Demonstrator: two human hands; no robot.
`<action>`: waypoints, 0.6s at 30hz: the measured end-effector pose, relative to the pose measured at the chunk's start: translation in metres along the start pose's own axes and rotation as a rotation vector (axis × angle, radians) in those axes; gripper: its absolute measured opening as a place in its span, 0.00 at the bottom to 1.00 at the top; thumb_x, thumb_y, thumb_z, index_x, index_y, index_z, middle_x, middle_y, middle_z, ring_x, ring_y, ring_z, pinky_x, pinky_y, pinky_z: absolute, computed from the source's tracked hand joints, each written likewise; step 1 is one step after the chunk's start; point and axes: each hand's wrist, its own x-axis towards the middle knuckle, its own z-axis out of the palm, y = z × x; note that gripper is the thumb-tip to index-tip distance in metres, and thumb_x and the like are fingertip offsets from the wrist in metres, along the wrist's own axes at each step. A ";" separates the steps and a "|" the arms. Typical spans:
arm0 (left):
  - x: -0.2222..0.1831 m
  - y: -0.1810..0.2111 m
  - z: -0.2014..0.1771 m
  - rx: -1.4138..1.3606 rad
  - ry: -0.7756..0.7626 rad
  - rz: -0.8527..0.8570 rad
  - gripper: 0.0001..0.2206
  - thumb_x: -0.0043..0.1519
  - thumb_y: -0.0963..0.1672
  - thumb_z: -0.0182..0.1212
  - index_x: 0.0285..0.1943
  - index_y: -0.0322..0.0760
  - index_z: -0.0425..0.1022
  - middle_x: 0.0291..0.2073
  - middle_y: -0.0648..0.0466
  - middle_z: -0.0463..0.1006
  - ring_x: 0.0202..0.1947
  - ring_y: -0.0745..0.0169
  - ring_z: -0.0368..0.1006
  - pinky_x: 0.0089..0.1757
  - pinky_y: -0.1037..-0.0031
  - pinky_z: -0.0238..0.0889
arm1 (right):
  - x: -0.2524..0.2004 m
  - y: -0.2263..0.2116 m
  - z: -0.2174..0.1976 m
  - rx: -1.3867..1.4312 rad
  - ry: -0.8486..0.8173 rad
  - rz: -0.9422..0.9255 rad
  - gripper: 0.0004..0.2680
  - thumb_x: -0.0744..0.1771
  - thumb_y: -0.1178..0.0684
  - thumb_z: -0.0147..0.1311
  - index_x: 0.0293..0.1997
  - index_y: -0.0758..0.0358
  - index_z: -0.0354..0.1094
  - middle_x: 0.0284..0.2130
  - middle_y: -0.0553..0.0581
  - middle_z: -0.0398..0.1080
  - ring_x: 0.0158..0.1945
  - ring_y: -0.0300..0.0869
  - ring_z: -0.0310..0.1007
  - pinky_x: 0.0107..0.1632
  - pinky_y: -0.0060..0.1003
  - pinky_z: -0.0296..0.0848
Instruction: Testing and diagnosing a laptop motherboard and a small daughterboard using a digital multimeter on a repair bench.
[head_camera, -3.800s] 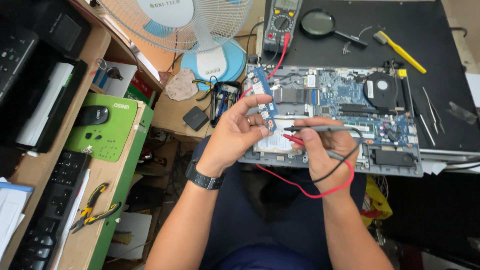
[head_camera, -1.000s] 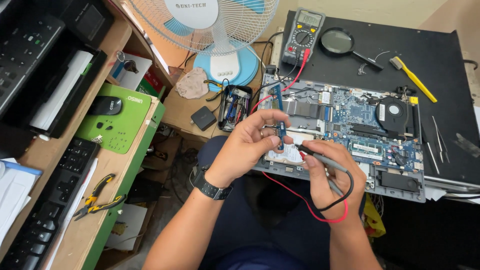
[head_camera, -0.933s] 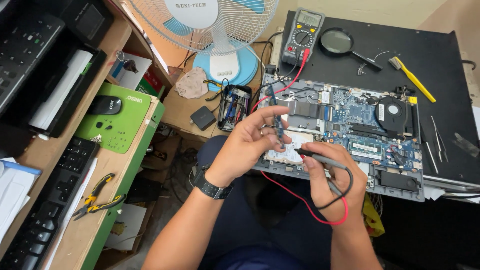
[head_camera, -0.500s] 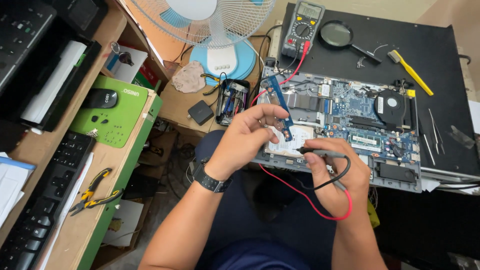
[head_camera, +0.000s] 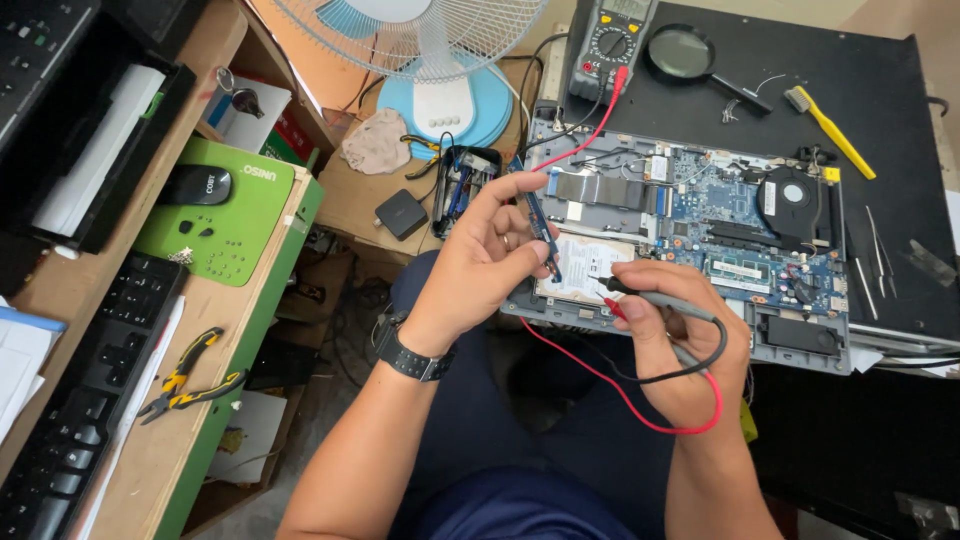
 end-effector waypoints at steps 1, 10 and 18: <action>-0.002 0.004 0.002 -0.001 0.002 -0.001 0.31 0.71 0.31 0.62 0.86 0.33 0.66 0.41 0.56 0.71 0.45 0.66 0.82 0.46 0.63 0.91 | -0.001 0.001 -0.001 0.000 -0.002 0.001 0.05 0.74 0.65 0.60 0.56 0.75 0.79 0.49 0.73 0.81 0.42 0.57 0.90 0.38 0.41 0.89; -0.010 0.002 0.021 -0.059 -0.064 -0.020 0.30 0.71 0.32 0.64 0.84 0.37 0.66 0.52 0.41 0.86 0.50 0.61 0.87 0.49 0.67 0.90 | -0.001 -0.003 -0.002 -0.038 0.025 -0.008 0.05 0.73 0.67 0.61 0.55 0.77 0.78 0.51 0.74 0.80 0.43 0.58 0.90 0.37 0.41 0.89; -0.008 -0.004 0.045 -0.068 -0.049 0.055 0.30 0.72 0.36 0.70 0.84 0.42 0.67 0.54 0.44 0.87 0.53 0.63 0.85 0.49 0.71 0.86 | -0.001 -0.005 -0.007 -0.224 -0.040 -0.135 0.05 0.70 0.64 0.70 0.49 0.74 0.82 0.48 0.72 0.84 0.38 0.57 0.86 0.32 0.40 0.83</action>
